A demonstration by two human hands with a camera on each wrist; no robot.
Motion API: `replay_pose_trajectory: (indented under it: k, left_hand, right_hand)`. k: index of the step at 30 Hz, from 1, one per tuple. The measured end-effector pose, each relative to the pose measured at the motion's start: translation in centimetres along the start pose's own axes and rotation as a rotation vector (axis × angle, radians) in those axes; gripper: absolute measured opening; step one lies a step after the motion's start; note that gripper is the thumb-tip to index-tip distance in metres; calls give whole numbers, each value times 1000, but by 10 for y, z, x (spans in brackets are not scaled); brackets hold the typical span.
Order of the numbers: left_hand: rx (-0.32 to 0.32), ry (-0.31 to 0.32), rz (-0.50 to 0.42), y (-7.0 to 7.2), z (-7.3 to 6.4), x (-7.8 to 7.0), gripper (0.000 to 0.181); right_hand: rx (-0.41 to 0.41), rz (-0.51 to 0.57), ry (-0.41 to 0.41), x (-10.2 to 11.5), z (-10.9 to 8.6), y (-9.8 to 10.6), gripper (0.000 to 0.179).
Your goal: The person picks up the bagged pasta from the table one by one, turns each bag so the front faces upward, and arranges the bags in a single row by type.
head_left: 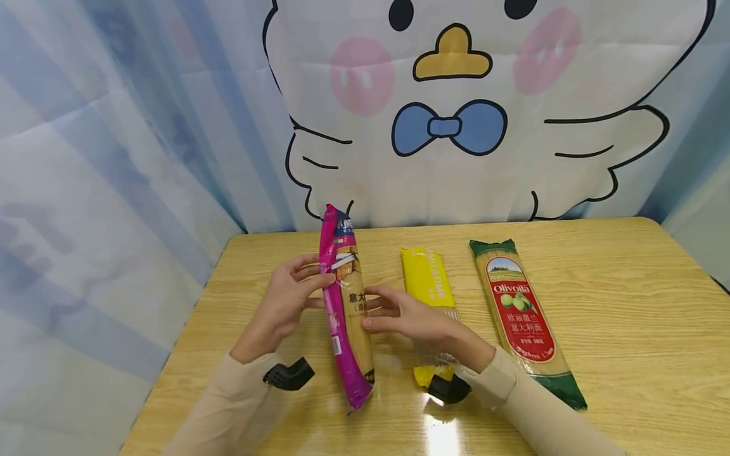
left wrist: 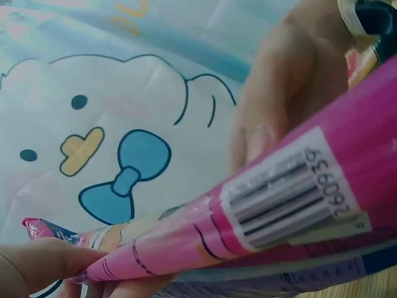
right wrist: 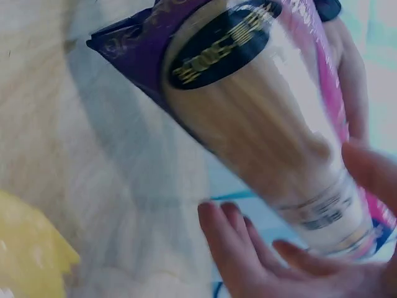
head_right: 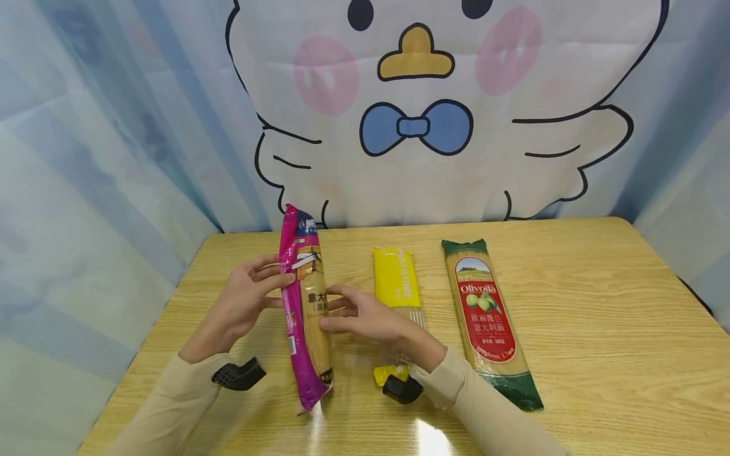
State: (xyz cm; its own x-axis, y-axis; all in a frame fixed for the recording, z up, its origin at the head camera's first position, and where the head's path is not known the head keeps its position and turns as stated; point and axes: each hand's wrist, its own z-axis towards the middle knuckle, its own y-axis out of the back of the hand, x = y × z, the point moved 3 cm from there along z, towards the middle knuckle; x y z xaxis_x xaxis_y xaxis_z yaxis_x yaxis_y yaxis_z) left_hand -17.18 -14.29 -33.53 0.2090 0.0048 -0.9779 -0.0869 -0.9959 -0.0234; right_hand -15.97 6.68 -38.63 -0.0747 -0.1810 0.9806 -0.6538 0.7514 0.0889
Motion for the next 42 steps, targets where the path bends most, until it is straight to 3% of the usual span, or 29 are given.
replay_pose_trajectory:
  k: [5, 10, 20, 28, 42]
  left_hand:
    - [40, 7, -38, 3, -1, 1, 54]
    - [60, 14, -59, 5, 1, 4, 55]
    - [60, 4, -93, 11, 5, 13, 56]
    - [51, -1, -96, 10, 7, 20, 54]
    - [55, -10, -80, 7, 12, 32, 54]
  right_hand:
    - [143, 209, -53, -8, 2, -3, 84]
    - [181, 335, -42, -8, 1, -2, 78]
    - [144, 277, 2, -5, -3, 4, 72]
    - [19, 254, -5, -5, -3, 7, 77]
    - [-70, 231, 21, 7, -4, 3, 69]
